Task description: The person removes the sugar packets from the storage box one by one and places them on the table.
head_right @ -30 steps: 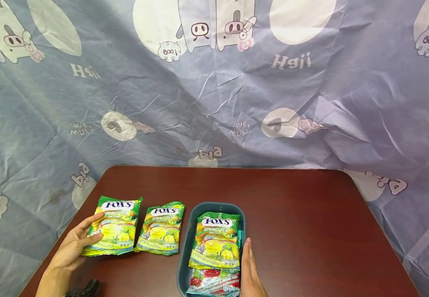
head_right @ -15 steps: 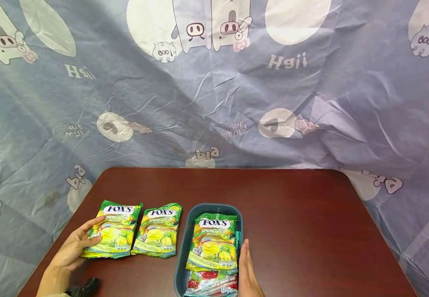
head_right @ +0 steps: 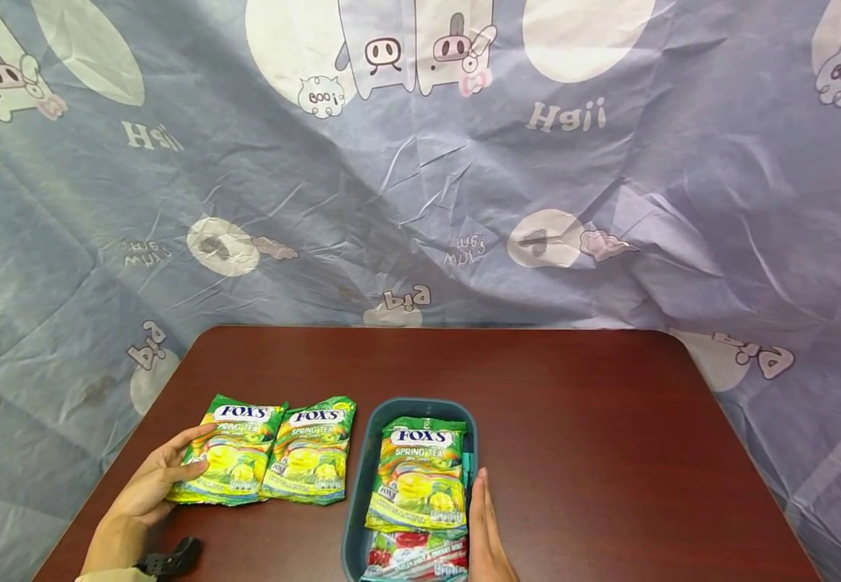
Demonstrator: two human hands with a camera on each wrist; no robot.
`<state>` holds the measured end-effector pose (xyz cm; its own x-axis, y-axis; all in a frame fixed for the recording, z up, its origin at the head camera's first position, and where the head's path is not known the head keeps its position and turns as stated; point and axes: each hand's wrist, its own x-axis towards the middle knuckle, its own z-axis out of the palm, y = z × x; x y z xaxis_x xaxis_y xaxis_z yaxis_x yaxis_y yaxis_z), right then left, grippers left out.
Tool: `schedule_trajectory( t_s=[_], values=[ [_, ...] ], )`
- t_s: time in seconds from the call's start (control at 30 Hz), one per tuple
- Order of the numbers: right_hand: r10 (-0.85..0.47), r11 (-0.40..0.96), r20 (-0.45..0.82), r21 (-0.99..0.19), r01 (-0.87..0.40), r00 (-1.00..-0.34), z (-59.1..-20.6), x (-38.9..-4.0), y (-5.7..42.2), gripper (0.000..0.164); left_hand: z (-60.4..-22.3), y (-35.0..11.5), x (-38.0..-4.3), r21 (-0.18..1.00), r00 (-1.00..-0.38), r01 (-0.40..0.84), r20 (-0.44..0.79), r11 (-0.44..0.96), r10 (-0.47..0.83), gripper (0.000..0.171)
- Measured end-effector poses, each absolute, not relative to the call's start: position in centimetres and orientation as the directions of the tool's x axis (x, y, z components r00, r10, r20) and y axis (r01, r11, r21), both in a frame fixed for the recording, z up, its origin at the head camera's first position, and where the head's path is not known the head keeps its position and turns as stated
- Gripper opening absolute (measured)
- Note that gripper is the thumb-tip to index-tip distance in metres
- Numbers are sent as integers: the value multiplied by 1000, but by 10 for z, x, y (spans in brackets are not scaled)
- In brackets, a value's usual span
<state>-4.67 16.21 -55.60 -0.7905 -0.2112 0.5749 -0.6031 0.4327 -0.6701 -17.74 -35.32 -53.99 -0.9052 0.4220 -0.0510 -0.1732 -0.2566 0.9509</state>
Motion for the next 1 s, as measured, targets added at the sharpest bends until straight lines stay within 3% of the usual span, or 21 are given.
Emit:
schedule_trajectory(
  t_s=[0.1, 0.27, 0.43, 0.67, 0.87, 1.0],
  values=[
    [-218, 428, 557, -683, -592, -801, -556, -46, 163, 118, -537, -350, -178, 970, -927, -173, -103, -170, 361, 59],
    [-222, 439, 534, -692, -573, -816, -555, -45, 165, 118, -529, -338, -179, 977, -960, -195, -209, 90, 187, 62],
    [-220, 450, 525, -693, -563, -822, -555, -44, 165, 119, -524, -327, -181, 949, -981, -168, -188, 266, 53, 61],
    [-214, 464, 514, -695, -549, -831, -556, -43, 166, 121, -521, -332, -176, 927, -991, -123, -132, 353, 2, 61],
    [-230, 461, 515, -690, -559, -826, -555, -44, 166, 121, -518, -340, -168, 934, -994, -109, -113, 340, -9, 66],
    [-231, 452, 517, -693, -561, -824, -552, -44, 166, 123, -513, -337, -165, 945, -999, -38, -27, 324, -38, 65]
  ],
)
